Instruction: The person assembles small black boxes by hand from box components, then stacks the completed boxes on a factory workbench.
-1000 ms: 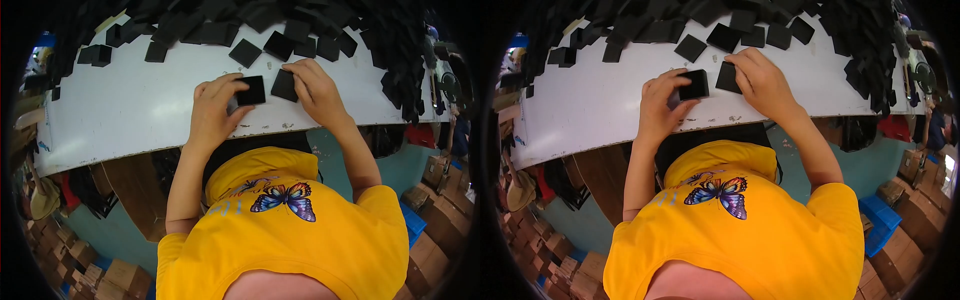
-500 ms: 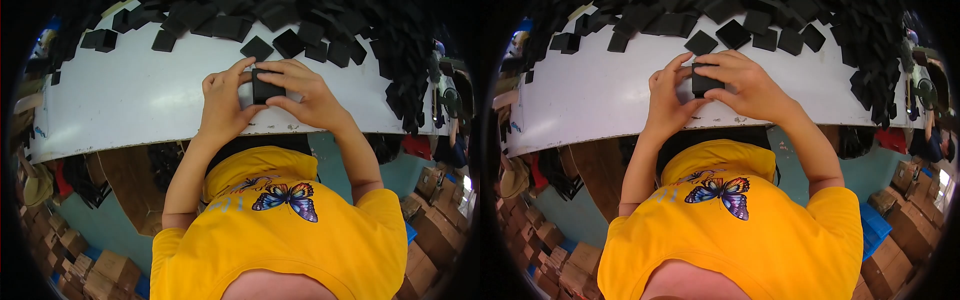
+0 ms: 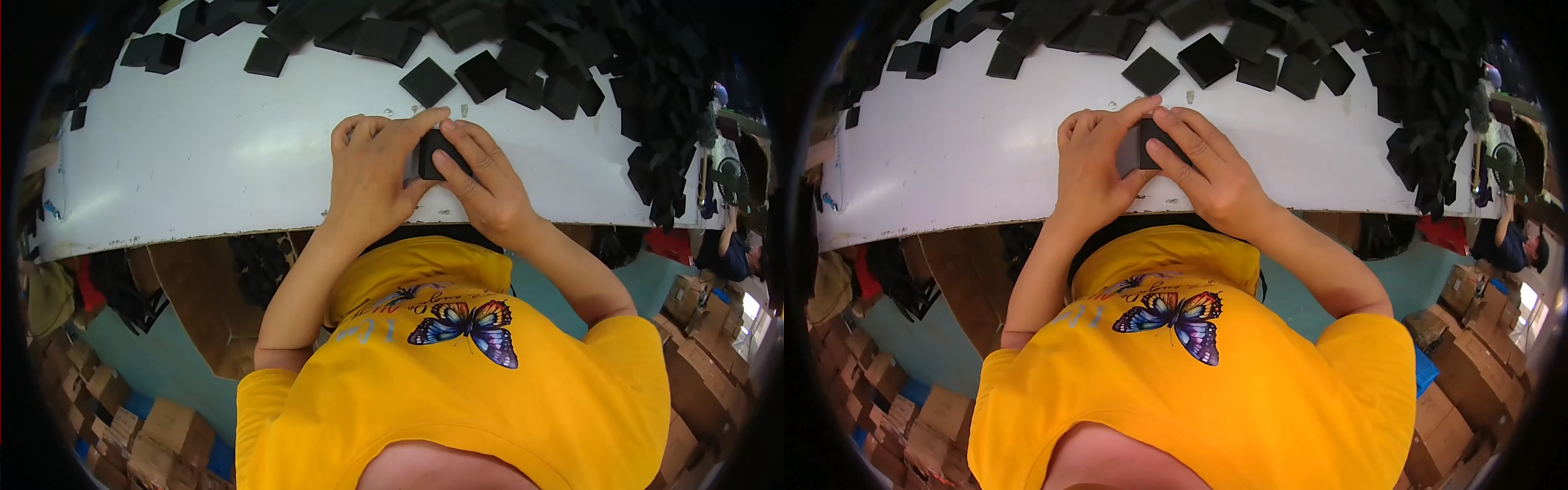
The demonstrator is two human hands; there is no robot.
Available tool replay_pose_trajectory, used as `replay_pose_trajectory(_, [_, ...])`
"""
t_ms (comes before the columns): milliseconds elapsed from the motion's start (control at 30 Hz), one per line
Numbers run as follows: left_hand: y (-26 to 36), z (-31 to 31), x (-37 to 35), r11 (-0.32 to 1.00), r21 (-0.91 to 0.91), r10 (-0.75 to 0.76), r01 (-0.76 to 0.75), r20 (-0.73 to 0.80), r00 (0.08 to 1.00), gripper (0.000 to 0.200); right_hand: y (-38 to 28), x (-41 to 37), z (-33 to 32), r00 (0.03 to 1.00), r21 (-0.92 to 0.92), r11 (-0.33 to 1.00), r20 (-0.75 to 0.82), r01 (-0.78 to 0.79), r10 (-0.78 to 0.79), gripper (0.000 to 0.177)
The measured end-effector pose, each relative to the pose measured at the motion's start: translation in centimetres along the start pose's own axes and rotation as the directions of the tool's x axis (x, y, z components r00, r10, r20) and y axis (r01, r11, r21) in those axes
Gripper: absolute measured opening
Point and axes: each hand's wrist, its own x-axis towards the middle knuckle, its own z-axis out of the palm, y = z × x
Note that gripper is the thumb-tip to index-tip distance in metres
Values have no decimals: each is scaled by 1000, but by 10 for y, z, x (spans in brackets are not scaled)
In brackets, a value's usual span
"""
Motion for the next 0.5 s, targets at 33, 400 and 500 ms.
replay_pose_trajectory(33, [-1, 0, 1, 999, 19, 26, -27, 9, 1000, 75, 0, -2, -1, 1000, -30, 1000, 24, -6, 7, 46])
replay_pose_trajectory(400, [-14, -4, -6, 984, 88, 149, -153, 52, 987, 62, -18, -6, -15, 929, 55, 965, 290, -255, 229, 66])
replay_pose_trajectory(500, [-12, -3, -10, 982, 102, 156, -161, 56, 986, 61, -19, -10, -12, 930, -68, 976, 296, -207, 218, 63])
